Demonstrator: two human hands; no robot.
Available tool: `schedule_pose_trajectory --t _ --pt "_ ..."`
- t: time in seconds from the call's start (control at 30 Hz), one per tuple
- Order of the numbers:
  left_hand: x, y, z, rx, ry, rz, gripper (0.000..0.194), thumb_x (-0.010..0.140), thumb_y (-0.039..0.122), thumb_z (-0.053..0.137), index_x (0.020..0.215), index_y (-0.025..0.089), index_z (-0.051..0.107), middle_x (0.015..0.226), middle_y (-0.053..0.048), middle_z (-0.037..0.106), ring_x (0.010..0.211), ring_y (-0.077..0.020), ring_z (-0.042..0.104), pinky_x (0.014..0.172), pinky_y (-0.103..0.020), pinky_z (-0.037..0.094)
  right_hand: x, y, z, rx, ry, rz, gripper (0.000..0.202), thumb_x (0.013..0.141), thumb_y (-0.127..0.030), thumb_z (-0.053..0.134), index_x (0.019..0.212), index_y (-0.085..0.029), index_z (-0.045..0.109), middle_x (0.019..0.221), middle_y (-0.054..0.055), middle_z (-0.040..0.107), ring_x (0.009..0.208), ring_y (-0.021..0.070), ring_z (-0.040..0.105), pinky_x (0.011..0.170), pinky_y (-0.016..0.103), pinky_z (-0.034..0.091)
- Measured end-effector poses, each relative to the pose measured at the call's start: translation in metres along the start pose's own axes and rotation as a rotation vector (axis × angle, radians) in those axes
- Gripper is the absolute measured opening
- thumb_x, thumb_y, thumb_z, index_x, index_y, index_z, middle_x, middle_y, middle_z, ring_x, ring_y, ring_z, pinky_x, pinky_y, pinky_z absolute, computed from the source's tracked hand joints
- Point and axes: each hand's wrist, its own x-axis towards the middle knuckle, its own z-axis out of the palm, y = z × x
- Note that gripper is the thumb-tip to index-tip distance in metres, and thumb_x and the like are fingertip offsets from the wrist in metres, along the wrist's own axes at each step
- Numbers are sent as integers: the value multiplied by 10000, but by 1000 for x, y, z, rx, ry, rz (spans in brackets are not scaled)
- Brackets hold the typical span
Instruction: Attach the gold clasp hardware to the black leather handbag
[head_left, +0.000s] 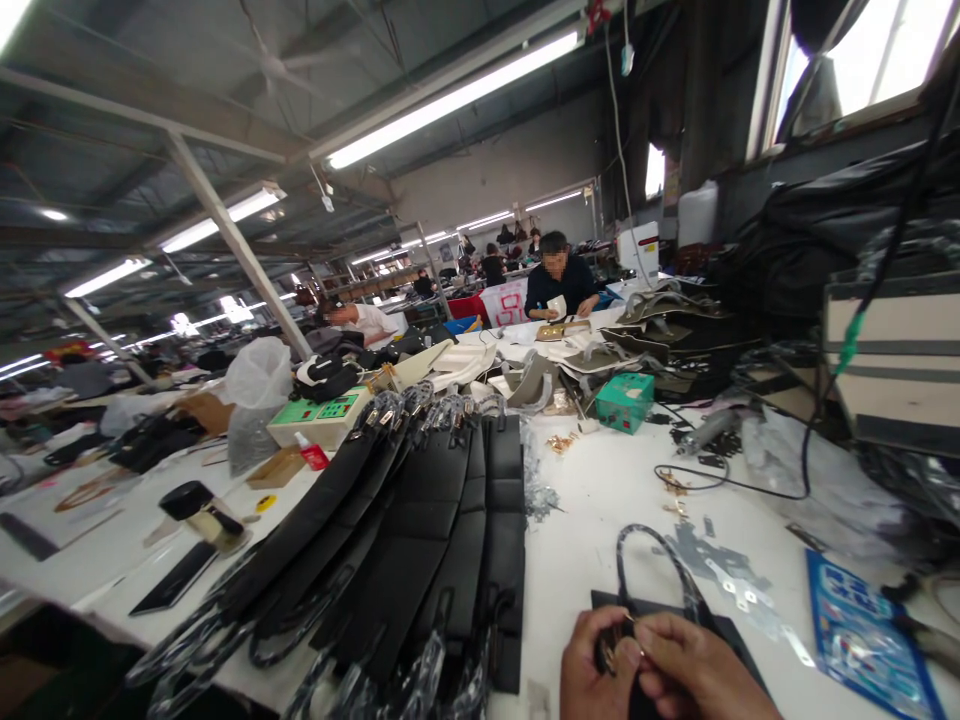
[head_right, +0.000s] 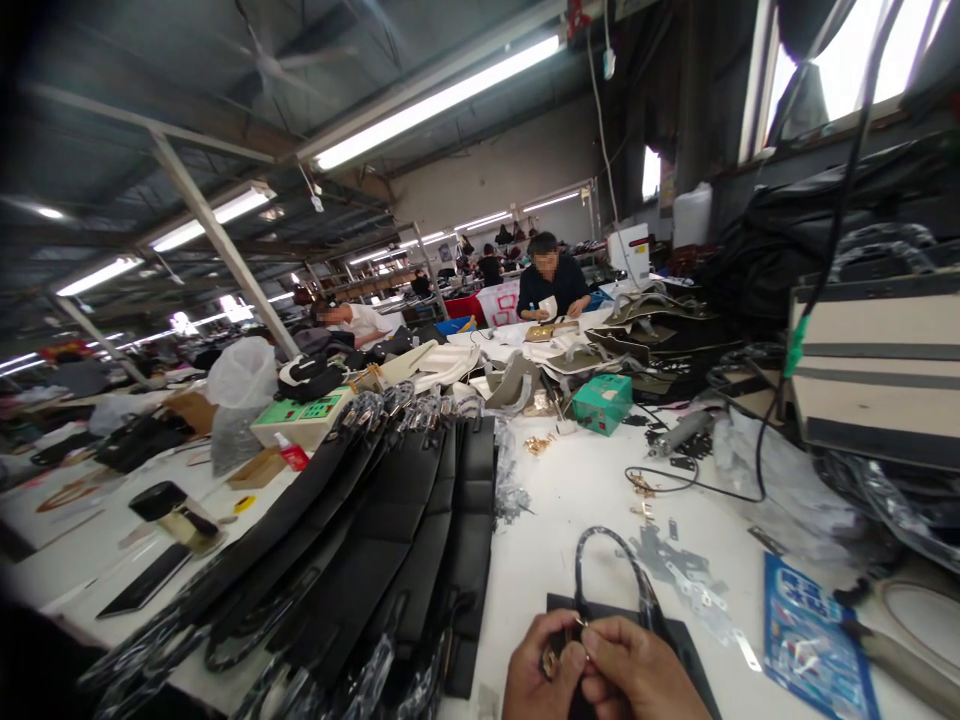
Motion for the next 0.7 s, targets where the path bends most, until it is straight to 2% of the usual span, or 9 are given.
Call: schedule_pose_trajectory --t 0.1,0.2,0.23,0.37,0.47,0.57,0.7 --pt "-4 14 0 -47 -12 -68 482 783 584 646 1045 185 715 1007 -96 712 926 -240 642 881 -344 495 -6 -6 6 35 50 -10 489 698 -597 793 791 -136 660 630 26 648 551 104 579 498 181 437" --pt "-9 32 -2 -113 -29 -178 444 829 507 648 1152 205 683 1149 -96 707 1093 -253 623 1009 -367 446 -18 -19 12 55 100 -92 443 706 -544 800 790 -133 659 621 27 657 544 110 596 504 197 463" --pt "-9 37 -2 -150 -1 -202 448 824 496 663 1163 204 679 1169 -98 704 1118 -257 616 1033 -378 431 -20 -24 13 61 86 -121 425 708 -515 809 800 -129 659 646 34 667 563 114 611 518 200 475" --pt "-5 43 -1 -342 52 -320 483 857 527 617 1222 211 645 1288 -95 657 1222 -261 572 1081 -385 398 -25 -33 11 156 123 -155 428 705 -473 827 887 -135 638 784 55 705 647 136 661 549 212 509" --pt "-6 46 0 -367 64 -357 472 865 537 604 1215 225 648 1299 -80 653 1245 -254 559 1112 -376 365 -36 -36 9 144 101 -216 428 737 -475 804 930 -141 617 792 45 705 675 148 674 569 225 521" --pt "-8 49 0 -406 91 -339 470 857 510 632 1238 236 629 1309 -69 648 1262 -246 550 1112 -364 368 -49 -42 -3 29 156 -314 420 763 -493 772 959 -157 613 794 29 698 700 163 681 583 243 523" --pt "-7 47 1 -531 112 -382 632 827 428 706 1398 280 479 1206 -60 705 1192 -233 610 1085 -400 412 -63 -52 -38 -161 415 -409 419 777 -534 731 961 -174 620 816 43 705 752 197 687 622 285 528"
